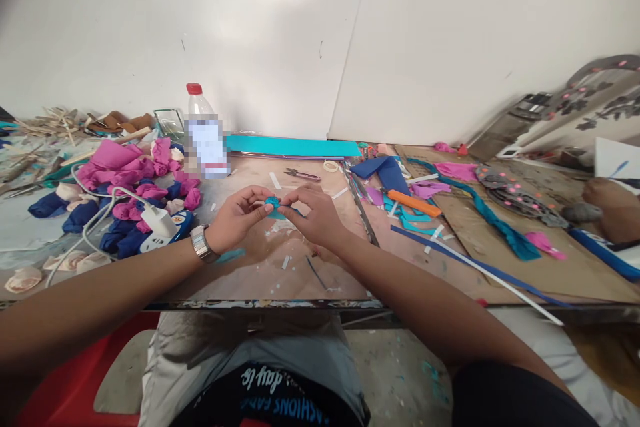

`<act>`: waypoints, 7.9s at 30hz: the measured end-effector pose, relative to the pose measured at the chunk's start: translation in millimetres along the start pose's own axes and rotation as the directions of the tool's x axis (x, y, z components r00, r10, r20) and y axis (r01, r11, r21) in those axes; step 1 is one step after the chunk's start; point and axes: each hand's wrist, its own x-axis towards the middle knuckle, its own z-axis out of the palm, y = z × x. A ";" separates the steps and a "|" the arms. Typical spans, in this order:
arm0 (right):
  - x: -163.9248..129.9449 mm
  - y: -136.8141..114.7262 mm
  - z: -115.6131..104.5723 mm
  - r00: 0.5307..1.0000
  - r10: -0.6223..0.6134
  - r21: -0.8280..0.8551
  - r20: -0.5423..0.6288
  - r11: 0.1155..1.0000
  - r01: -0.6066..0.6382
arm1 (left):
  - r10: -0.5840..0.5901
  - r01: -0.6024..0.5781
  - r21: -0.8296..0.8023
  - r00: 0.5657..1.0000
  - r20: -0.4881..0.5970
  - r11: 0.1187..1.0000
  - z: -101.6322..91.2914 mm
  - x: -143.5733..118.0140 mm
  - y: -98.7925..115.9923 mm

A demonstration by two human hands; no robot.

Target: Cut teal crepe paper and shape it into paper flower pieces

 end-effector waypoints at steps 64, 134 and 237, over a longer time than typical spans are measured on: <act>-1.6 -5.0 0.1 0.997 0.072 -0.020 0.004 0.997 -0.072 | -0.031 0.030 0.020 0.998 0.056 0.999 1.1 -0.8 3.5; -0.4 -4.8 -1.7 0.997 0.061 0.087 0.052 0.994 -0.065 | -0.046 0.026 0.127 0.986 0.158 0.992 1.7 -2.8 4.5; -1.6 1.0 4.6 0.973 0.218 0.406 0.075 0.885 -0.230 | 0.185 -0.159 0.254 0.979 -0.082 0.954 0.6 -3.6 3.0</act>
